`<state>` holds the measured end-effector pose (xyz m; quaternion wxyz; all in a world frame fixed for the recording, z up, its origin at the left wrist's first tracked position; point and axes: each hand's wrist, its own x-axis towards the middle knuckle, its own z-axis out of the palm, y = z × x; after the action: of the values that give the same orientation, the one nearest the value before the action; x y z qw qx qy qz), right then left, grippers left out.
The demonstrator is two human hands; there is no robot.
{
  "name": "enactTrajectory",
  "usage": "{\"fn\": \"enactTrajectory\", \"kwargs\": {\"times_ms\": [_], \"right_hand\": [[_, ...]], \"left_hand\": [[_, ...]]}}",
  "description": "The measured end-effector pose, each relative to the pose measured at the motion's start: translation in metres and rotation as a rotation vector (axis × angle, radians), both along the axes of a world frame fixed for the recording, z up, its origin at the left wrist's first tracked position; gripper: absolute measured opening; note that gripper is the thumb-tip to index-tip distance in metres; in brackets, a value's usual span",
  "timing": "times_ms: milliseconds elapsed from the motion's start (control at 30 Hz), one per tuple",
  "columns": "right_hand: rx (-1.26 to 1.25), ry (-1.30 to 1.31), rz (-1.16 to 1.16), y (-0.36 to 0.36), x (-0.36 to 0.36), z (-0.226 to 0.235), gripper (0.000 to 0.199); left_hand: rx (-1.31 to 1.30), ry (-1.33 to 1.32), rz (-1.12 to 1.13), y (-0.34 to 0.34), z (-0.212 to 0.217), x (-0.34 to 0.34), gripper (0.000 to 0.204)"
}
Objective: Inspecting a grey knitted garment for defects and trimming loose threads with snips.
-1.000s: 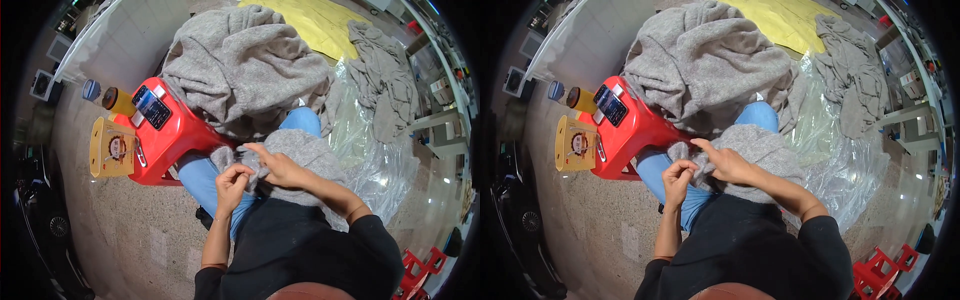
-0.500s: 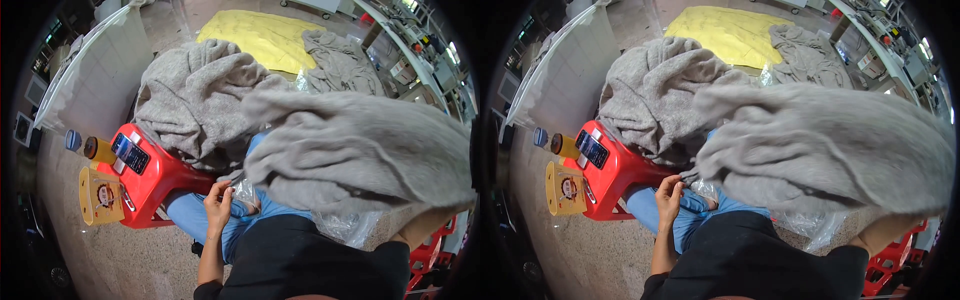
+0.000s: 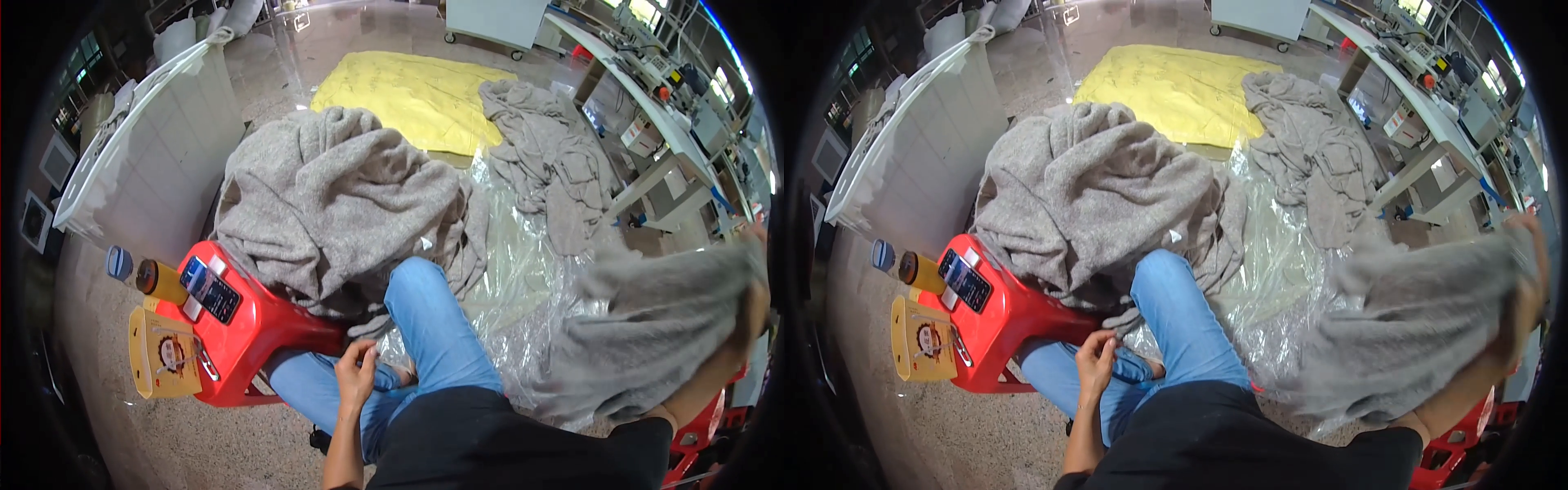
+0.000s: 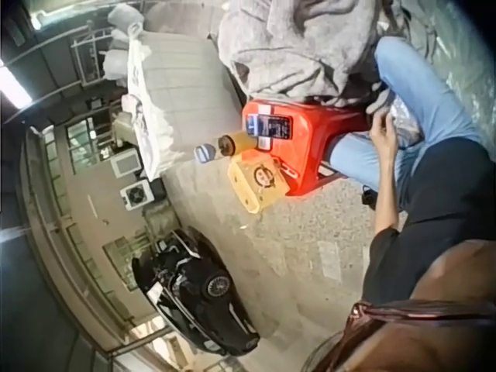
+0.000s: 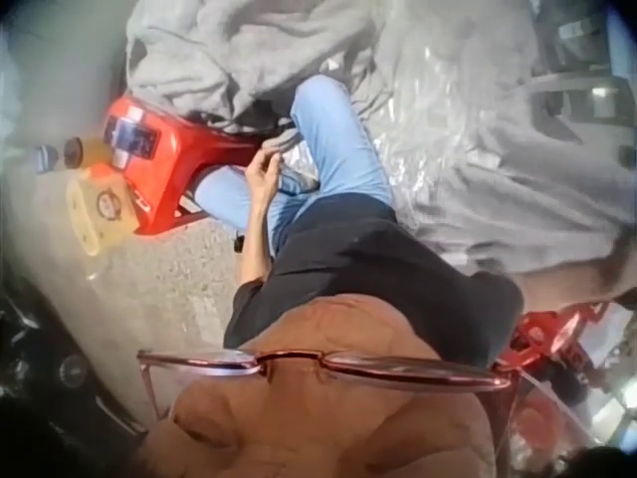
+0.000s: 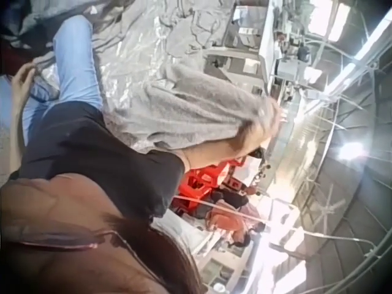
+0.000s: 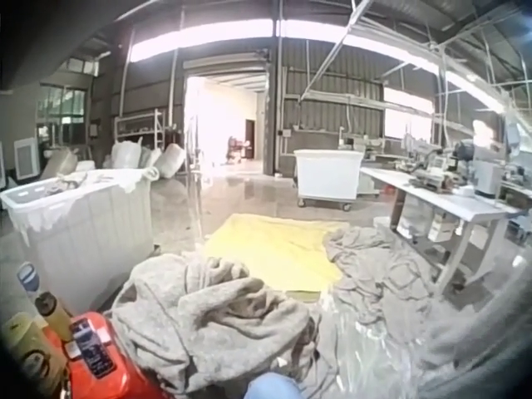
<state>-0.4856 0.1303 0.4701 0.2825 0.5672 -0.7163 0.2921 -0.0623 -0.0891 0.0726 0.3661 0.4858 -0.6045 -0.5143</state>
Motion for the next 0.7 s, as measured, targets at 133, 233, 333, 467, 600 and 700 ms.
{"fn": "enactTrajectory", "kwargs": {"times_ms": [133, 233, 333, 467, 600, 700], "right_hand": [[0.41, -0.591, -0.248, -0.136, -0.12, -0.112, 0.04], [0.502, -0.581, -0.284, -0.253, -0.189, -0.175, 0.022], [0.202, -0.23, -0.483, -0.352, -0.277, -0.167, 0.034], [-0.481, -0.333, -0.24, -0.42, -0.244, -0.074, 0.049], [-0.416, -0.422, 0.103, -0.453, -0.242, -0.085, 0.079], [0.302, -0.307, 0.06, -0.449, -0.253, -0.135, 0.057]], "left_hand": [[0.2, -0.029, 0.137, 0.02, -0.017, 0.025, 0.012], [0.276, 0.02, 0.197, 0.031, -0.027, 0.036, 0.012], [0.271, -0.059, 0.186, 0.03, -0.017, 0.036, 0.013], [0.084, -0.048, 0.291, 0.031, -0.014, 0.029, 0.012], [0.201, -0.133, 0.296, 0.037, -0.024, 0.028, 0.015], [0.08, -0.261, 0.166, 0.043, -0.031, 0.02, 0.016]]}}
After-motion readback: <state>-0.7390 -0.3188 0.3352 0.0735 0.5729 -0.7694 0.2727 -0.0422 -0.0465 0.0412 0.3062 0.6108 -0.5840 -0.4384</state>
